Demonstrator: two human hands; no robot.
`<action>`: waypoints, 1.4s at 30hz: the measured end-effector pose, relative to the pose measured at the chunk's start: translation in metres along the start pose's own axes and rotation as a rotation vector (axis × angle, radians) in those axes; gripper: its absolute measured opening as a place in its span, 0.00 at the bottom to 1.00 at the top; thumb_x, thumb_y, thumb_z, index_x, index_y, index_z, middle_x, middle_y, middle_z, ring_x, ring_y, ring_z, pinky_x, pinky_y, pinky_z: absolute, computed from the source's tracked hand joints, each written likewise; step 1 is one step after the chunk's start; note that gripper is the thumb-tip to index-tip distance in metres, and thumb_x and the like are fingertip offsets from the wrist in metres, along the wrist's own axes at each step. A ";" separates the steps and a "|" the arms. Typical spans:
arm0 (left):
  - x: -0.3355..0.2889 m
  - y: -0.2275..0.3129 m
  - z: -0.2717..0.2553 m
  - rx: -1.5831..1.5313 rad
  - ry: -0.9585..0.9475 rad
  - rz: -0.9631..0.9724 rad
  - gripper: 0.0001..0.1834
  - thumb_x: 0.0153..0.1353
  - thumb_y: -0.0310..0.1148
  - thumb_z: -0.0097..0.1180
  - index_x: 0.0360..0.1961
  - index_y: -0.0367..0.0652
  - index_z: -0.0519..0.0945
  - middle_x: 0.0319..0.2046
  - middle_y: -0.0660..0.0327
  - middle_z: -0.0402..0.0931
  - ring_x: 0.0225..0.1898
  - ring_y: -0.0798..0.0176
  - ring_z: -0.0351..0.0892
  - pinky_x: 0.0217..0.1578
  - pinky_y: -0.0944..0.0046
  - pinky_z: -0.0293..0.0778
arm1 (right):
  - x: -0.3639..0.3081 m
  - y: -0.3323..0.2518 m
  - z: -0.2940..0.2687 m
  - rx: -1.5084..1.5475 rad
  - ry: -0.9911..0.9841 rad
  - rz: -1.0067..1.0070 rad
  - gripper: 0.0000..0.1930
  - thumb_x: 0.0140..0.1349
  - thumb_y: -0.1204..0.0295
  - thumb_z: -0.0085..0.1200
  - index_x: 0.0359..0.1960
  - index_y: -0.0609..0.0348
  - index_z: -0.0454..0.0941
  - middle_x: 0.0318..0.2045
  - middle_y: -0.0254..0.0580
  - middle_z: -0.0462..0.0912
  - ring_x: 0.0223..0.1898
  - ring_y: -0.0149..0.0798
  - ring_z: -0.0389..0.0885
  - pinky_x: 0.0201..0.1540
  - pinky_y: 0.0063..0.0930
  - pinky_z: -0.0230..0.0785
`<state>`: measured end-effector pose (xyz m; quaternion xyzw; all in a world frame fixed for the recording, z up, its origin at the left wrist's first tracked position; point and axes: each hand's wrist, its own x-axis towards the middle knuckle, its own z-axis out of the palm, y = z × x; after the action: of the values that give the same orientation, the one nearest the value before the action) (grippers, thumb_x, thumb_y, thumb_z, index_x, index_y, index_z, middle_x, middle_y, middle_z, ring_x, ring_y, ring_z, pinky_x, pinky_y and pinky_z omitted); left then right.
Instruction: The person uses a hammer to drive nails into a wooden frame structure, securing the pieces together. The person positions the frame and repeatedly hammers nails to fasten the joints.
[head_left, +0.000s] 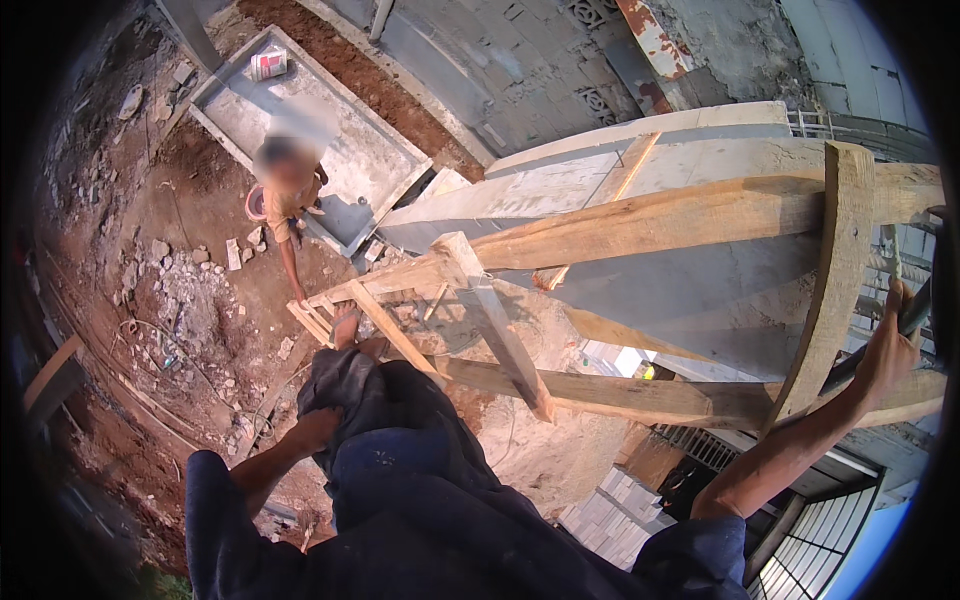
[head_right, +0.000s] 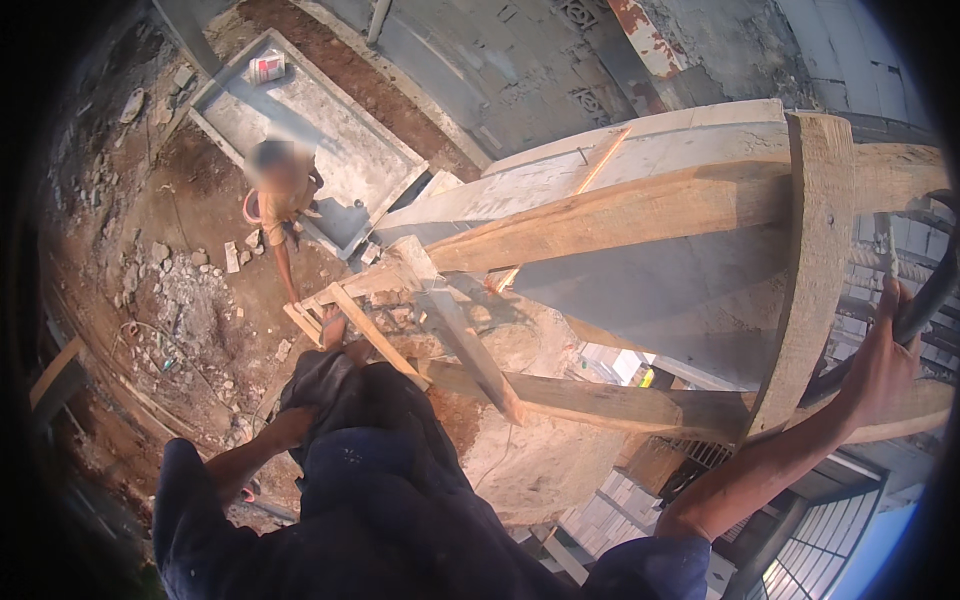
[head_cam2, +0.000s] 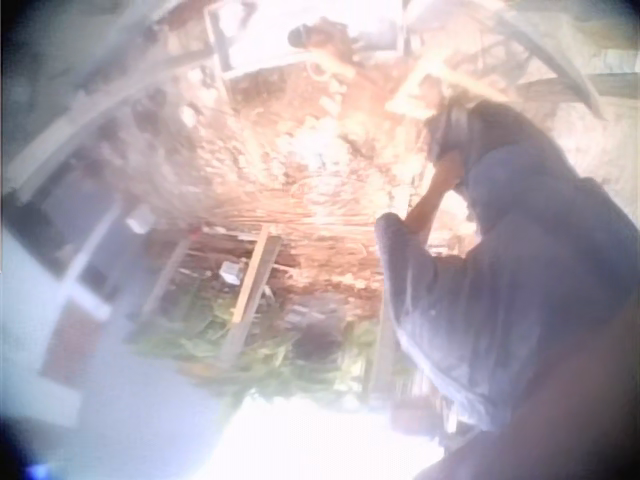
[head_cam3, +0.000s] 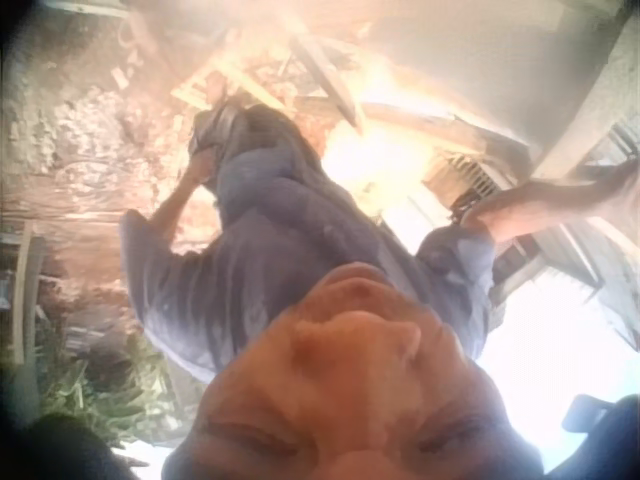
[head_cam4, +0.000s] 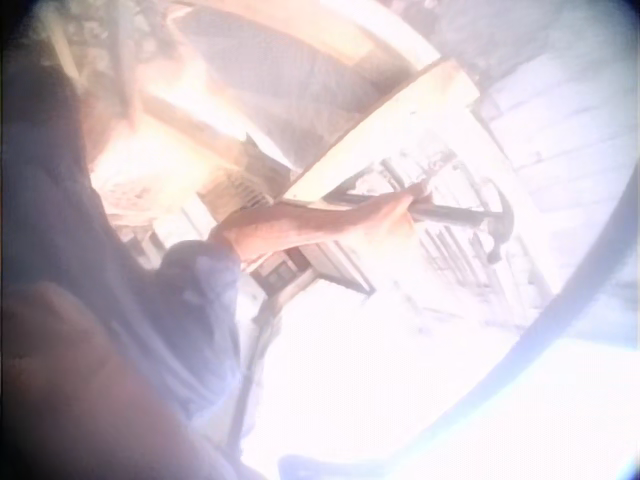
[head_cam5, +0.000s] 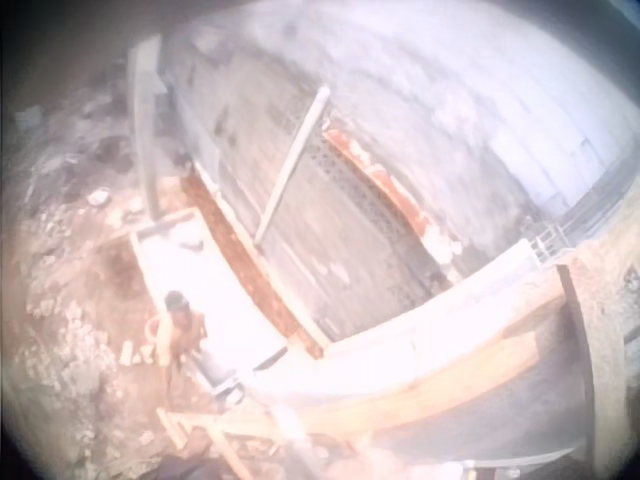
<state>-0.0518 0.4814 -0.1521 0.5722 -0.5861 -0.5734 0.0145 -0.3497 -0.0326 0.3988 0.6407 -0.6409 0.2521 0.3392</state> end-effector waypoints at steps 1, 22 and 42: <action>0.003 0.016 -0.023 0.059 0.017 0.028 0.14 0.63 0.29 0.45 0.49 0.39 0.70 0.40 0.44 0.78 0.44 0.38 0.80 0.43 0.46 0.77 | 0.000 -0.001 -0.004 -0.020 0.000 0.030 0.22 0.61 0.49 0.61 0.49 0.50 0.85 0.34 0.31 0.82 0.36 0.28 0.73 0.45 0.27 0.66; 0.135 0.195 -0.304 -0.801 1.276 0.355 0.08 0.65 0.29 0.58 0.42 0.37 0.78 0.35 0.64 0.78 0.36 0.72 0.74 0.41 0.70 0.71 | -0.008 -0.019 0.000 0.089 -0.027 0.019 0.13 0.59 0.55 0.58 0.43 0.38 0.87 0.35 0.42 0.87 0.42 0.50 0.85 0.50 0.40 0.72; 0.304 0.315 -0.332 -1.367 0.277 0.727 0.09 0.63 0.30 0.61 0.38 0.37 0.76 0.32 0.59 0.80 0.36 0.66 0.84 0.36 0.68 0.80 | 0.007 0.027 -0.015 0.272 -0.036 -0.081 0.13 0.66 0.63 0.62 0.40 0.62 0.84 0.34 0.32 0.79 0.37 0.27 0.71 0.41 0.26 0.65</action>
<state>-0.1389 -0.0431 -0.0160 0.2751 -0.2465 -0.6896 0.6229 -0.3741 -0.0238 0.4167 0.7106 -0.5803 0.3112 0.2479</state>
